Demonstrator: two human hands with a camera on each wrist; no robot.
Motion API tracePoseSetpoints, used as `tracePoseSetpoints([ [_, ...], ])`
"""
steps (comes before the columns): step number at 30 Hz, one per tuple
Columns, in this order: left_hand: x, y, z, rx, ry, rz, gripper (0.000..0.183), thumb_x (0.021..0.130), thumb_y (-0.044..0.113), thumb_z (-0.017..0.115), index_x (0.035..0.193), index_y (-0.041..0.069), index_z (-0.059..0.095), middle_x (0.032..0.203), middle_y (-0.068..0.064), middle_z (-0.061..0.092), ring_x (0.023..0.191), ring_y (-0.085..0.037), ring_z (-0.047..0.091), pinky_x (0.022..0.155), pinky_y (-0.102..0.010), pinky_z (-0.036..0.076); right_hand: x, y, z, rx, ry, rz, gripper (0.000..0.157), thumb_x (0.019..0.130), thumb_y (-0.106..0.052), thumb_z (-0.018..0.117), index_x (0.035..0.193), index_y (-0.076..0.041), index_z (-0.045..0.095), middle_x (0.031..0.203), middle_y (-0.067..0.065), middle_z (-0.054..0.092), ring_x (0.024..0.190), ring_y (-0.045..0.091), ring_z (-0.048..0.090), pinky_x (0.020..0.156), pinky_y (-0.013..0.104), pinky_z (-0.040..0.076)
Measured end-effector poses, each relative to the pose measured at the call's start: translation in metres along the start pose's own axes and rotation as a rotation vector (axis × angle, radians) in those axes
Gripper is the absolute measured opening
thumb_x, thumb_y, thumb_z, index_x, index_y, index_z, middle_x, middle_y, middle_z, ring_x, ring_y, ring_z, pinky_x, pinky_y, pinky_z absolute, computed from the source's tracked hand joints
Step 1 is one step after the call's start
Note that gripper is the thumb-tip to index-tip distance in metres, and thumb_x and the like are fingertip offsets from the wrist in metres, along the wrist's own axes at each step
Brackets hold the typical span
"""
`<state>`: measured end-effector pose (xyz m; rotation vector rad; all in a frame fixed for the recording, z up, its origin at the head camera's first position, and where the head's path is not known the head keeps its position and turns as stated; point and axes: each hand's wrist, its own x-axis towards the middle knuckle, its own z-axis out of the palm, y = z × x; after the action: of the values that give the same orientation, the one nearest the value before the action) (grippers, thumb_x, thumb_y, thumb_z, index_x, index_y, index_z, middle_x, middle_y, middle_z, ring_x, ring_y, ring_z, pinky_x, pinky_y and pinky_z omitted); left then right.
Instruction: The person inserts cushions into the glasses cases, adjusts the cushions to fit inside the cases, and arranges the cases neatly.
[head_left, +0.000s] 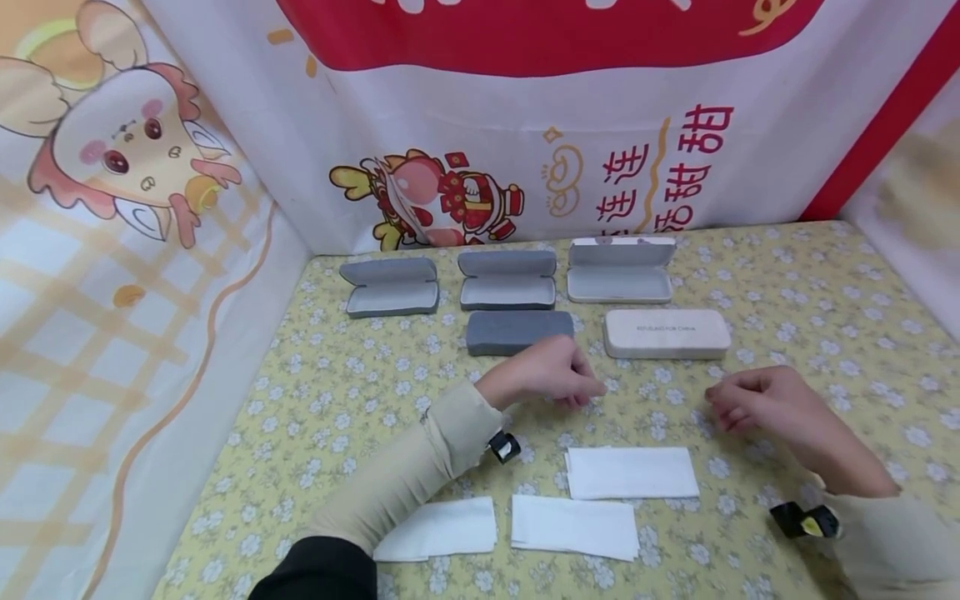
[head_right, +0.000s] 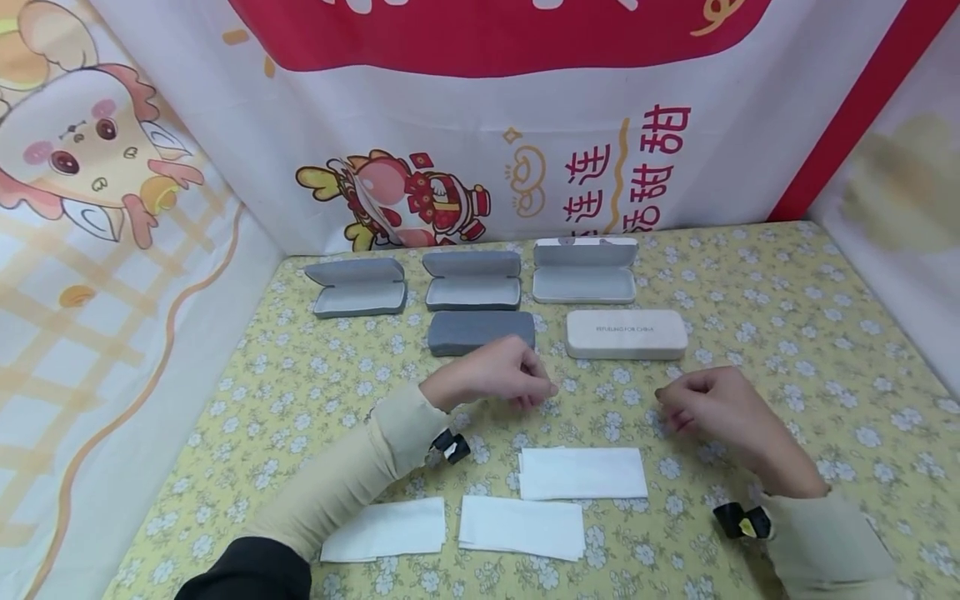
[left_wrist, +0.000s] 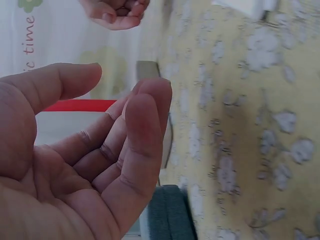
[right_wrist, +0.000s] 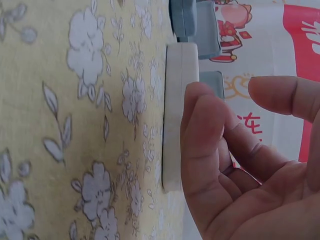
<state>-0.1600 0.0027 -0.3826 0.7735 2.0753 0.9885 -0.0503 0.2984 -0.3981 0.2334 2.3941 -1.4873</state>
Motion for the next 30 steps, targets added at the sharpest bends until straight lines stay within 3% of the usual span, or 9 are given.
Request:
tracePoseSetpoints([
  [9, -0.017, -0.008, 0.013, 0.119, -0.051, 0.007, 0.032, 0.098, 0.023, 0.069, 0.072, 0.006, 0.077, 0.065, -0.008, 0.068, 0.052, -0.019, 0.056, 0.051, -0.026, 0.043, -0.006, -0.002, 0.007, 0.004, -0.053, 0.005, 0.032, 0.099, -0.014, 0.058, 0.114, 0.013, 0.067, 0.097, 0.014, 0.072, 0.079, 0.024, 0.069, 0.069, 0.038, 0.059],
  [15, -0.029, -0.009, 0.024, 0.17, -0.074, -0.007, 0.029, 0.096, 0.023, 0.072, 0.07, 0.011, 0.078, 0.063, -0.006, 0.069, 0.048, -0.014, 0.053, 0.051, -0.025, 0.043, -0.01, 0.0, 0.015, -0.014, -0.084, -0.007, 0.03, 0.1, -0.016, 0.06, 0.11, 0.011, 0.069, 0.09, 0.013, 0.071, 0.076, 0.026, 0.068, 0.066, 0.038, 0.059],
  [20, -0.037, -0.013, 0.031, 0.212, -0.075, 0.012, 0.028, 0.094, 0.023, 0.074, 0.068, 0.014, 0.077, 0.06, -0.004, 0.066, 0.045, -0.011, 0.049, 0.048, -0.024, 0.042, -0.014, 0.002, 0.024, -0.036, -0.129, -0.005, 0.026, 0.1, -0.017, 0.062, 0.105, 0.006, 0.073, 0.096, 0.012, 0.071, 0.077, 0.027, 0.067, 0.066, 0.039, 0.058],
  [24, -0.038, -0.017, 0.035, 0.257, -0.061, 0.047, 0.023, 0.092, 0.022, 0.076, 0.07, 0.019, 0.077, 0.061, 0.003, 0.067, 0.047, -0.008, 0.049, 0.048, -0.023, 0.042, -0.018, 0.003, 0.03, -0.106, -0.141, -0.011, 0.024, 0.098, -0.019, 0.065, 0.105, 0.002, 0.075, 0.094, 0.009, 0.072, 0.076, 0.025, 0.066, 0.064, 0.036, 0.057],
  [30, -0.036, -0.019, 0.042, 0.319, -0.047, 0.036, 0.028, 0.085, 0.023, 0.084, 0.061, 0.017, 0.069, 0.052, 0.008, 0.056, 0.044, -0.007, 0.043, 0.049, -0.022, 0.04, -0.018, 0.004, 0.034, -0.163, -0.156, -0.028, 0.022, 0.097, -0.021, 0.068, 0.105, -0.002, 0.076, 0.087, 0.005, 0.071, 0.073, 0.024, 0.065, 0.062, 0.035, 0.055],
])
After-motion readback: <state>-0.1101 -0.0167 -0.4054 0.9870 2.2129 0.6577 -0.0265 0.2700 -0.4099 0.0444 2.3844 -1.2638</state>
